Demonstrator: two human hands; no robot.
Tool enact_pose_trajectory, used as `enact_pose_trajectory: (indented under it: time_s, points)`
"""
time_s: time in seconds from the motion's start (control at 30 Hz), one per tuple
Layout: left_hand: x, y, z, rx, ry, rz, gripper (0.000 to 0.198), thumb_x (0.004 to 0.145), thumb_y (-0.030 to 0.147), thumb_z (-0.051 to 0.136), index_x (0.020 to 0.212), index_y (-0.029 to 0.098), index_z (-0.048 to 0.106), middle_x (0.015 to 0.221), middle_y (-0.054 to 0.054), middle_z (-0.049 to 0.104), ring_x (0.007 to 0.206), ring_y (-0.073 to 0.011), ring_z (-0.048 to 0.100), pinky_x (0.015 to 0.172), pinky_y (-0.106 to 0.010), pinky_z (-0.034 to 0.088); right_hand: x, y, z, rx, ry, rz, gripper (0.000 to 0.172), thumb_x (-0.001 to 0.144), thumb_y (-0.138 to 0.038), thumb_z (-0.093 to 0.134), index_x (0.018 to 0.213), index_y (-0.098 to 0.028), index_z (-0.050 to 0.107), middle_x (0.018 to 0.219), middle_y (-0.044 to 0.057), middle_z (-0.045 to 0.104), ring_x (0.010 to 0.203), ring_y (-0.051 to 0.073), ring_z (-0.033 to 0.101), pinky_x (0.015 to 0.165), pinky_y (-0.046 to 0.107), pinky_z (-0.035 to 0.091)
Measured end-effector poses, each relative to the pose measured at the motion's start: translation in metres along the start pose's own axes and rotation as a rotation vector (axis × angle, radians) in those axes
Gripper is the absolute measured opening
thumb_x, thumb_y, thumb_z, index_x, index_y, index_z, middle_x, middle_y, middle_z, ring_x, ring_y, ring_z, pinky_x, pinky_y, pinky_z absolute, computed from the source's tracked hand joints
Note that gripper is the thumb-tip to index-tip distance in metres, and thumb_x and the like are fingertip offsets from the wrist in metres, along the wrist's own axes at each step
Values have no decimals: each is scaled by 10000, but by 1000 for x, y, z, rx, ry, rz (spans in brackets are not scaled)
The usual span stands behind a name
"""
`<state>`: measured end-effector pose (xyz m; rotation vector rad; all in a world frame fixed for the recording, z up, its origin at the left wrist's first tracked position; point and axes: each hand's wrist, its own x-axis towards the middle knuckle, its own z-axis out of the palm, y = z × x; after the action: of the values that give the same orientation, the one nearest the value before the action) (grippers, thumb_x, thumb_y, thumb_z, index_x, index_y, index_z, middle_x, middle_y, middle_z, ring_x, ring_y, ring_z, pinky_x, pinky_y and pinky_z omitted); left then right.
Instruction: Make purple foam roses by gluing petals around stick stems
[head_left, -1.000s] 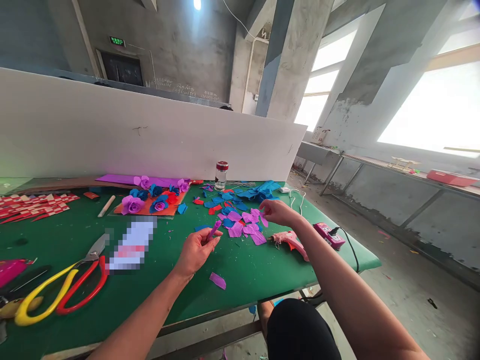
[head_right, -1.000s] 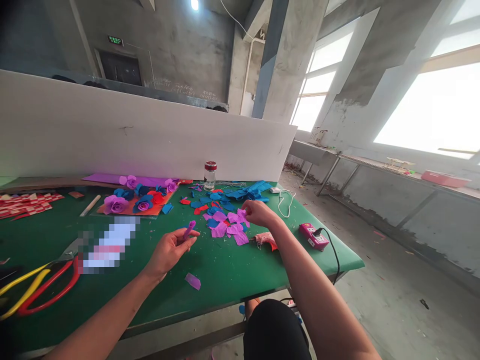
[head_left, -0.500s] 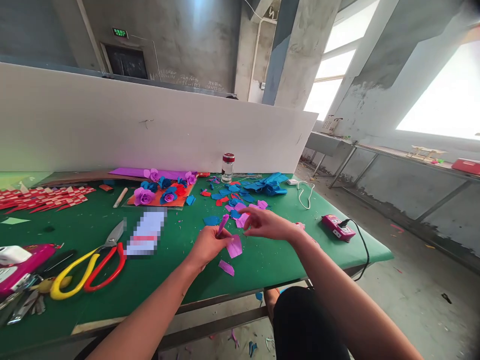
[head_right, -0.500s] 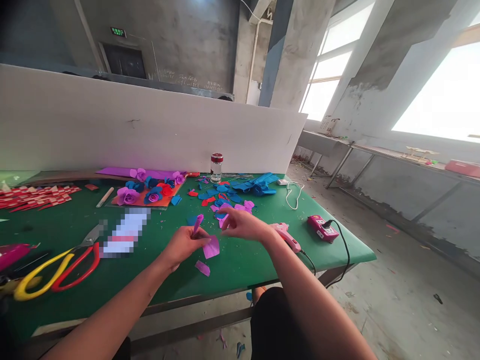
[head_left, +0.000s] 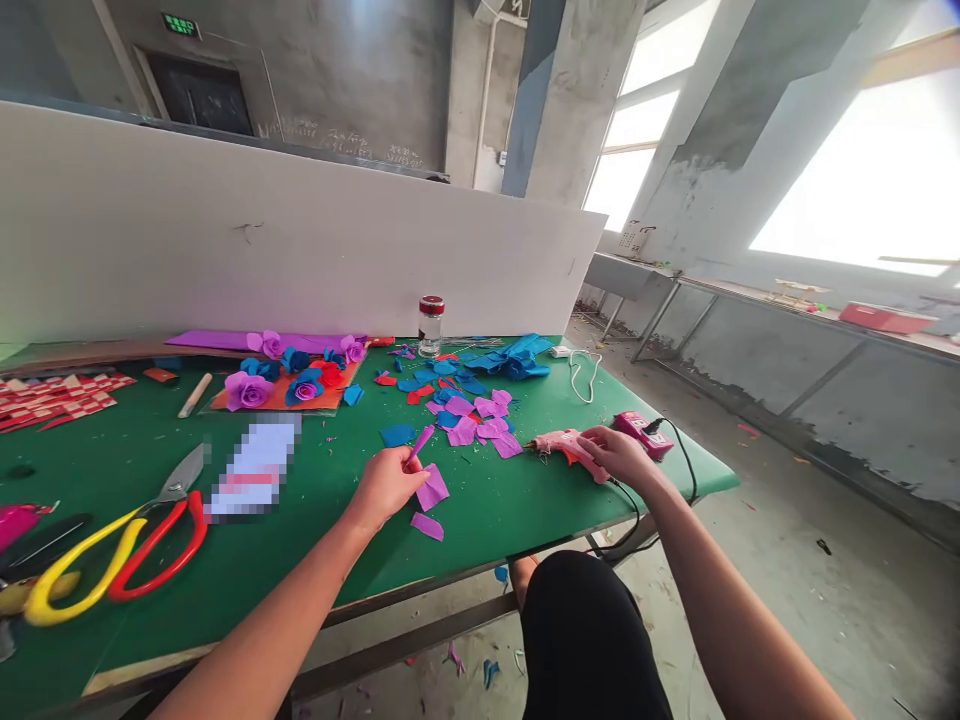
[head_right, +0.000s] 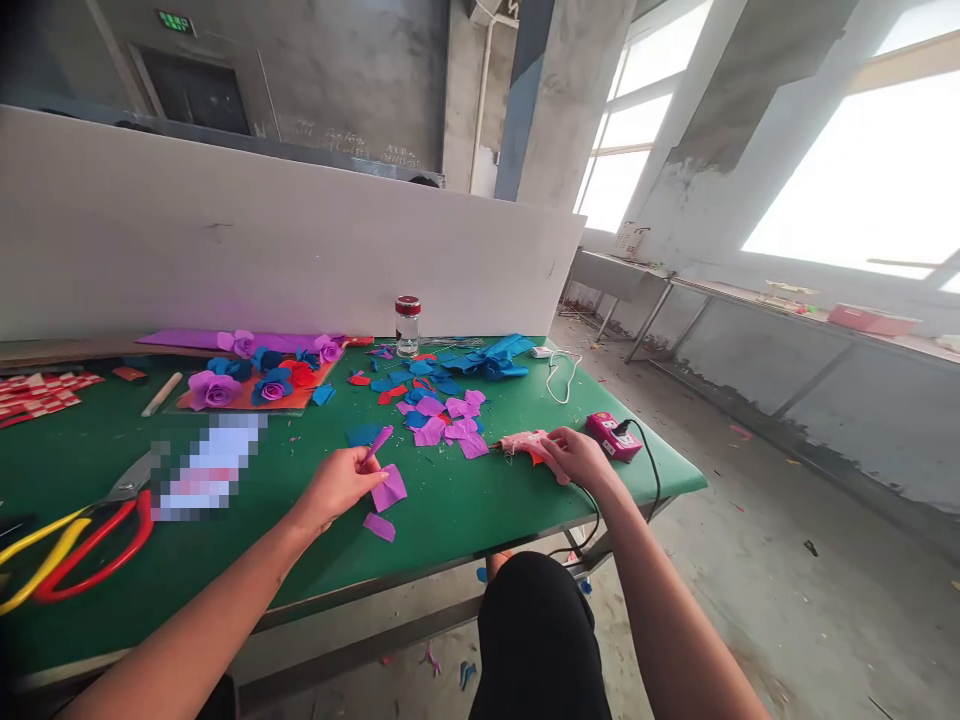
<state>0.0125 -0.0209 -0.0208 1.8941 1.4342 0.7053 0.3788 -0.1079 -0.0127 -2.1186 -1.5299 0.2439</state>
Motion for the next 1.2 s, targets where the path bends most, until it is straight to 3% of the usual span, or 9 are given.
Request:
enact_pose_trajectory:
  time_s: [0.17,0.3,0.43,0.6,0.7,0.83,1.0,1.1,1.2]
  points:
    - [-1,-1,-1,94,-11,14,172,687,276,616,579,193,511,555,22,578,566,-142,541,536,-236,344,-4,4,13,-84,-99,3,365,798,-547,529,841,-198,629,629,26,652,580,198,596,522,278,376]
    - [-3,-2,-3,92,-32,31,164,700,264,606,588,192,509,569,23,573,576,-140,543,543,-237,345,-3,24,23,-145,-59,-119,257,792,-462,541,749,-212,584,679,34,630,643,194,574,575,281,399]
    - [-3,-2,-4,89,-39,20,171,703,264,608,591,195,498,572,29,561,575,-137,533,535,-236,335,-5,30,27,-106,9,-168,280,840,-445,436,725,-217,552,733,65,622,748,229,592,678,332,451]
    - [-5,0,-5,81,-52,5,152,693,261,617,600,193,518,597,14,593,599,-149,558,527,-238,339,-22,-10,13,293,-83,-37,384,869,-581,421,892,-213,531,768,50,625,693,213,640,614,325,506]
    - [-6,0,-5,92,-67,0,133,678,247,627,588,187,549,579,9,602,591,-153,565,524,-245,337,-36,-47,5,510,-160,-107,448,837,-622,496,995,-205,538,850,62,645,711,192,630,659,323,515]
    - [-5,-1,-4,111,-75,3,144,676,247,632,563,179,576,559,9,602,586,-146,560,528,-244,339,-52,-84,3,650,-285,-158,494,792,-600,598,1052,-181,564,739,27,613,680,173,581,650,298,471]
    - [-6,0,-3,154,-75,14,138,686,222,619,559,171,602,551,8,603,576,-140,551,533,-246,336,-63,-103,8,736,-431,-154,412,859,-586,520,907,-179,561,662,-5,542,604,126,493,563,243,386]
    - [-6,1,-3,181,-87,29,115,679,194,616,567,169,620,562,5,614,579,-140,553,538,-247,332,-66,-106,11,744,-482,-161,438,842,-574,555,1022,-174,568,756,22,600,625,127,506,546,236,383]
    - [-5,2,-3,197,-97,43,105,682,180,609,580,169,631,558,3,612,579,-142,548,537,-246,327,-66,-109,13,722,-542,-187,512,825,-533,595,1209,-203,523,1006,73,663,740,159,593,576,244,432]
